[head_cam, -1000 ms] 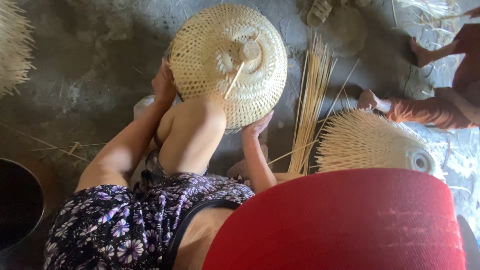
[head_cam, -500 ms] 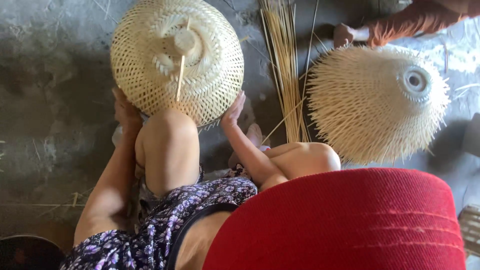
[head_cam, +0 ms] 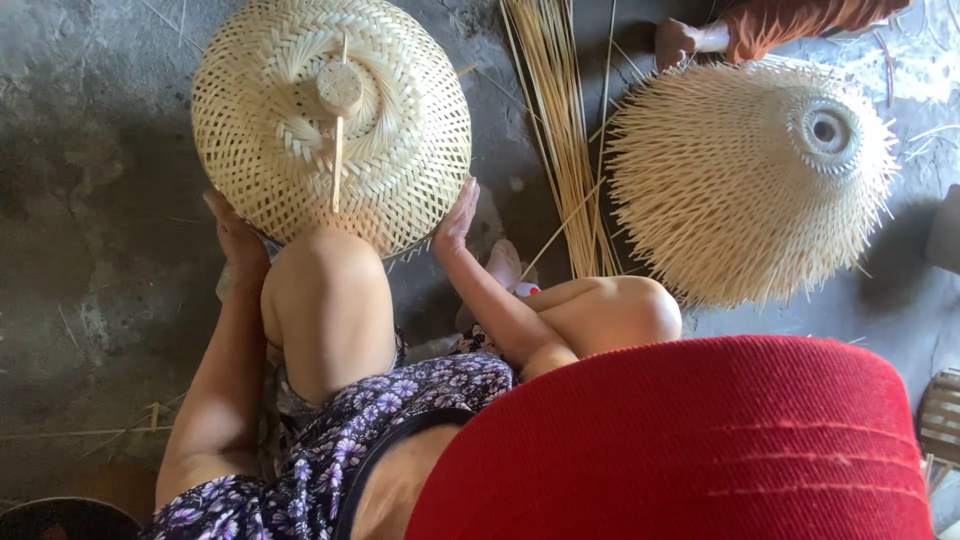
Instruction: The person weaves bamboo strips by hand to form a conical structure, threading and tucking individual pieces into a lattice.
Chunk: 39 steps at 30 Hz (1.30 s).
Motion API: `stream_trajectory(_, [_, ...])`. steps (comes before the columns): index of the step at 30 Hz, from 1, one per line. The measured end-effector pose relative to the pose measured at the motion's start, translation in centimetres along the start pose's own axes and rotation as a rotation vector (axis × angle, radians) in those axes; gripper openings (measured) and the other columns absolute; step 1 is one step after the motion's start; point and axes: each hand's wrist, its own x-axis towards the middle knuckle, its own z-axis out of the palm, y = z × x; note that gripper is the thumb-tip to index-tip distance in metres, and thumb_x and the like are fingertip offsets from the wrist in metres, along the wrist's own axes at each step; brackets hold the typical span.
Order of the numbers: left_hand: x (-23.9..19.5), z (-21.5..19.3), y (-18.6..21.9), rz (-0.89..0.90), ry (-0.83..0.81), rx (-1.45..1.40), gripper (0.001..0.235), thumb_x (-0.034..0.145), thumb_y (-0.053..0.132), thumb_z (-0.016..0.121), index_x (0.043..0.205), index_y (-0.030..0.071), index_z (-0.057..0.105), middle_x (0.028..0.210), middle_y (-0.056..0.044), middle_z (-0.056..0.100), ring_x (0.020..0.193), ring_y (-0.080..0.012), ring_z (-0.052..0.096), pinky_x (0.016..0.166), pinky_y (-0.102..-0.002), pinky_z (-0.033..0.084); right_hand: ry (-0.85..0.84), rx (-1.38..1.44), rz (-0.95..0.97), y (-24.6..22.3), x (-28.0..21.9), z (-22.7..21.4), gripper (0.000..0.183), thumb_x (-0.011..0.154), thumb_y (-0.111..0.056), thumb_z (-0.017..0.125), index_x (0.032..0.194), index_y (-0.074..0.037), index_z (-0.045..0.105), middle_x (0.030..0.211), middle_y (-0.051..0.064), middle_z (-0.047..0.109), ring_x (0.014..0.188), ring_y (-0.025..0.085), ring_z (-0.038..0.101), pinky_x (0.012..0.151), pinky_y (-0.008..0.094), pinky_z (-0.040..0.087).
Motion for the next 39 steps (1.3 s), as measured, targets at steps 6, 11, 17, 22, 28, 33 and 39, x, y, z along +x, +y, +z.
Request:
stream_trajectory(6, [-0.1,2.0,3.1,0.076,-0.077,0.028,0.080,0.108,0.061,0.031,0.155,-0.002,0.040,0.156,-0.014,0.049,0.136,-0.0260,0.051,0.115,-0.037,0.041,0.007,0.152,0.075,0.5,-0.9,0.3,0.053,0.110,-0.038,0.040,0.147,0.000,0.041,0.144,0.014,0.049,0.129,0.024,0.047,0.113,0.032,0.034])
stream_trajectory(11, [1.1,2.6,3.0,0.085,-0.136,-0.220,0.070,0.109,0.054,0.035,0.151,0.000,0.048,0.145,-0.014,0.056,0.129,-0.0259,0.056,0.110,-0.040,0.047,0.062,0.215,0.225,3.8,-1.2,-1.4,0.058,0.110,-0.039,0.033,0.153,-0.001,0.033,0.151,0.017,0.042,0.133,0.028,0.043,0.115,0.038,0.032])
stream_trajectory(17, [-0.9,-0.3,-1.1,0.133,0.019,0.347,0.073,0.112,0.054,0.031,0.140,-0.008,0.056,0.129,-0.023,0.062,0.112,-0.0344,0.058,0.102,-0.043,0.045,0.043,-0.148,0.065,4.9,0.1,-1.5,0.065,0.109,-0.041,0.032,0.159,-0.001,0.024,0.167,0.014,0.025,0.152,0.025,0.024,0.124,0.034,0.016])
stream_trajectory(22, [0.0,-0.5,-2.7,0.229,0.043,0.482,0.070,0.116,0.051,0.030,0.156,-0.006,0.028,0.156,-0.023,0.037,0.141,-0.0335,0.040,0.115,-0.041,0.033,0.081,0.030,0.051,3.3,-0.4,-0.7,0.048,0.110,-0.037,0.037,0.140,0.000,0.043,0.140,0.016,0.048,0.126,0.027,0.047,0.110,0.038,0.036])
stream_trajectory(28, [0.6,-3.4,-2.5,0.229,-0.217,0.241,0.067,0.115,0.050,0.029,0.159,-0.001,0.032,0.159,-0.018,0.040,0.143,-0.0291,0.043,0.118,-0.040,0.037,0.048,0.167,0.030,1.2,-2.4,0.1,0.038,0.111,-0.037,0.036,0.124,-0.004,0.050,0.120,0.011,0.053,0.110,0.024,0.051,0.100,0.038,0.042])
stream_trajectory(33, [4.1,-4.6,-3.3,-0.022,-0.355,0.009,0.068,0.114,0.052,0.028,0.162,0.004,0.031,0.164,-0.015,0.038,0.147,-0.0285,0.043,0.121,-0.042,0.039,0.117,0.013,-0.015,-1.1,-3.1,2.0,0.040,0.113,-0.039,0.031,0.120,-0.006,0.053,0.115,0.009,0.051,0.109,0.021,0.048,0.100,0.036,0.041])
stream_trajectory(39, [3.7,-3.5,-1.4,0.030,-0.359,-0.006,0.073,0.115,0.056,0.022,0.166,0.006,0.029,0.171,-0.014,0.035,0.154,-0.0307,0.042,0.125,-0.047,0.038,0.121,-0.169,-0.112,0.2,-3.0,2.0,0.045,0.112,-0.035,0.033,0.135,-0.001,0.051,0.130,0.014,0.051,0.121,0.024,0.048,0.109,0.035,0.037])
